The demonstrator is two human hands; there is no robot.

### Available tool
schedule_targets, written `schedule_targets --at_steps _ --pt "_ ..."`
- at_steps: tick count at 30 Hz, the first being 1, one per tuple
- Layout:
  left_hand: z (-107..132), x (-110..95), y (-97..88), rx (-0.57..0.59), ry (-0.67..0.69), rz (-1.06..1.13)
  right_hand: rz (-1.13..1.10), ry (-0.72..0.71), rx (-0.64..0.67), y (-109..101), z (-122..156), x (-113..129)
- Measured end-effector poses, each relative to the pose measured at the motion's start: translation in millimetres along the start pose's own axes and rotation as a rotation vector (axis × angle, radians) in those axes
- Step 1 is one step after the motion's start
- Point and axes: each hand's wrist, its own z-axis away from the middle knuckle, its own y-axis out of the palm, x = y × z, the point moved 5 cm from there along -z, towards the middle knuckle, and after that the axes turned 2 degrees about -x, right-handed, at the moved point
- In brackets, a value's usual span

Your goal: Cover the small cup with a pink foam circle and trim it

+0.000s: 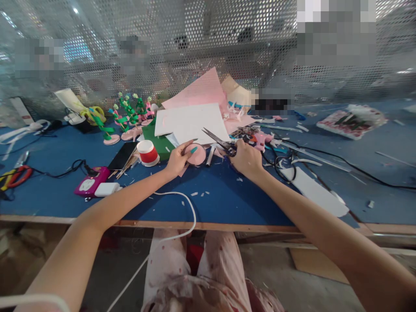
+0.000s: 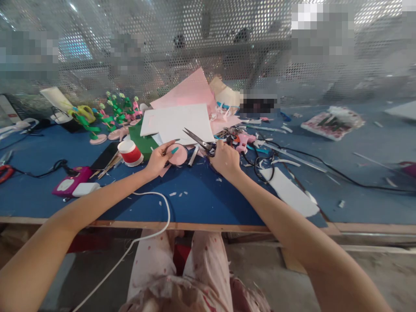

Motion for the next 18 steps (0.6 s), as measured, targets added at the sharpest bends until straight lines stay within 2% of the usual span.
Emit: schedule_targets --at_steps 6,11,18 --pt "1 0 -2.7 -0.063 0.057 0.068 0.019 -0.042 -0.017 0 0 1" --pt "1 4 -1.1 -0.061 0.004 0.081 0.038 -0.073 -0.026 -2 3 4" --pt "4 -7 -2.1 -0.084 0.039 0.006 0.058 -0.078 -0.027 -3 5 7"
